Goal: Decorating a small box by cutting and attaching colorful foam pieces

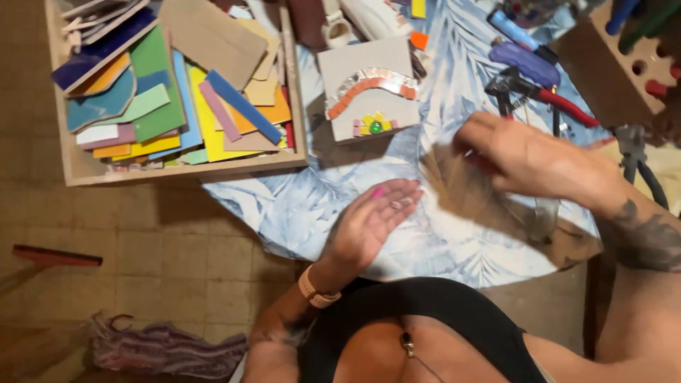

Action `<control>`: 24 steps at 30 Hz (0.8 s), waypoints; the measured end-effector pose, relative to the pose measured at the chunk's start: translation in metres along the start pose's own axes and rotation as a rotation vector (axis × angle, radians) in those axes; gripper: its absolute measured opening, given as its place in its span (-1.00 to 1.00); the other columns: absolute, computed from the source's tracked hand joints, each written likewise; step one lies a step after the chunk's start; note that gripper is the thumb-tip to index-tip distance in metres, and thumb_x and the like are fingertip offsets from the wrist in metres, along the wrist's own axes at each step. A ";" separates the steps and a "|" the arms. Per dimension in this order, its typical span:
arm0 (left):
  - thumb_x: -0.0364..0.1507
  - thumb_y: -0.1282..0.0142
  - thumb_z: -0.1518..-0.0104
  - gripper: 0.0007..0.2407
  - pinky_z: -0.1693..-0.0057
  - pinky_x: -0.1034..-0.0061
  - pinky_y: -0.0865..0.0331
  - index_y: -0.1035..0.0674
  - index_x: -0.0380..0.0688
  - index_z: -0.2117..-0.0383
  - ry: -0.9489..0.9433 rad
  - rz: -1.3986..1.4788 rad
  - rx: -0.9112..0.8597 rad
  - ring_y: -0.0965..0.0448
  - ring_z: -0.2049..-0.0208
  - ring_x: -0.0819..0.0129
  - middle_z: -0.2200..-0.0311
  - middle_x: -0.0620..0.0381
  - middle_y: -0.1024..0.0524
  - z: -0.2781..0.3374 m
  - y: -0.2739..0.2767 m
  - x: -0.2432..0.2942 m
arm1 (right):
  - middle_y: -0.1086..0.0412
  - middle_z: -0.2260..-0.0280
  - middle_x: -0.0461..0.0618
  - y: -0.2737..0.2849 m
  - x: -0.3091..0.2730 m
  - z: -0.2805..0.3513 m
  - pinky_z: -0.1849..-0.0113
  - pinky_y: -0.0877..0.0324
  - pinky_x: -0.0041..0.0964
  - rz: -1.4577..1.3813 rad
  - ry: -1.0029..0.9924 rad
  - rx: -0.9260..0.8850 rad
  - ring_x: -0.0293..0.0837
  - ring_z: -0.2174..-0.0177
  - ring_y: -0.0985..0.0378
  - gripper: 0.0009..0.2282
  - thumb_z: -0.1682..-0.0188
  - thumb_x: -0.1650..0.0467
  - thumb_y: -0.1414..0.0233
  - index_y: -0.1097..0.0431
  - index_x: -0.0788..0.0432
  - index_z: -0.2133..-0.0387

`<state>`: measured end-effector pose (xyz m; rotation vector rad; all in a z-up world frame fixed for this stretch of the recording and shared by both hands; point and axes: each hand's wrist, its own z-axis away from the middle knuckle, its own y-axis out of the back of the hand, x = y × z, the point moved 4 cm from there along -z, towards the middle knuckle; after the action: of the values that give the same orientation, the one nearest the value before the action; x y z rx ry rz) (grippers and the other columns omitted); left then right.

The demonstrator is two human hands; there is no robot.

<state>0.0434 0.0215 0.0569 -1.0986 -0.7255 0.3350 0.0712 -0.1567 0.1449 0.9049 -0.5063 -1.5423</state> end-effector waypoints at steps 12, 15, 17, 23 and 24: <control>-0.35 0.28 -0.19 -0.71 -0.16 0.33 -0.09 -0.26 -0.35 0.10 -0.021 0.290 -0.107 -0.27 0.04 0.24 0.11 -0.06 -0.30 -0.004 -0.023 0.009 | -0.21 0.19 0.14 0.003 -0.075 0.013 0.36 -0.44 -0.43 -0.034 0.878 0.437 -0.03 0.27 -0.39 -0.49 0.61 0.76 0.26 -0.15 0.37 0.25; -0.32 0.33 -0.21 -0.66 -0.20 0.29 -0.04 -0.23 -0.38 0.03 -0.014 0.323 -0.181 -0.22 -0.02 0.07 0.07 -0.19 -0.26 0.000 -0.029 0.009 | -0.23 0.20 0.29 0.016 -0.077 0.029 0.15 -0.34 -0.29 -0.198 0.934 0.577 0.03 0.22 -0.38 -0.75 0.29 0.76 0.32 -0.18 0.46 0.35; -0.30 0.35 -0.22 -0.65 -0.19 0.29 -0.06 -0.23 -0.36 0.02 0.005 0.286 -0.201 -0.24 -0.01 0.12 0.07 -0.14 -0.27 0.003 -0.033 0.007 | -0.25 0.22 0.33 0.012 -0.075 0.031 0.15 -0.35 -0.26 -0.210 0.973 0.666 0.06 0.25 -0.42 -0.84 0.23 0.67 0.24 -0.20 0.48 0.37; -0.28 0.36 -0.22 -0.66 -0.19 0.25 -0.05 -0.26 -0.30 0.04 0.062 0.253 -0.209 -0.24 -0.01 0.12 0.10 -0.13 -0.30 0.009 -0.035 -0.002 | -0.22 0.18 0.37 -0.006 -0.064 0.032 -0.05 -0.04 0.06 -0.327 0.960 0.722 0.09 0.15 -0.35 -0.86 0.13 0.57 0.19 -0.18 0.44 0.32; -0.26 0.34 -0.21 -0.64 -0.20 0.27 -0.04 -0.25 -0.34 0.04 0.079 0.268 -0.181 -0.25 0.00 0.10 0.12 -0.17 -0.31 0.010 -0.036 -0.001 | -0.22 0.16 0.35 -0.009 -0.062 0.030 -0.06 -0.04 -0.01 -0.356 0.923 0.731 0.09 0.13 -0.35 -0.86 0.14 0.60 0.16 -0.18 0.43 0.30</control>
<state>0.0320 0.0121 0.0910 -1.3776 -0.5458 0.4566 0.0405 -0.1009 0.1721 2.2088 -0.2137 -1.0397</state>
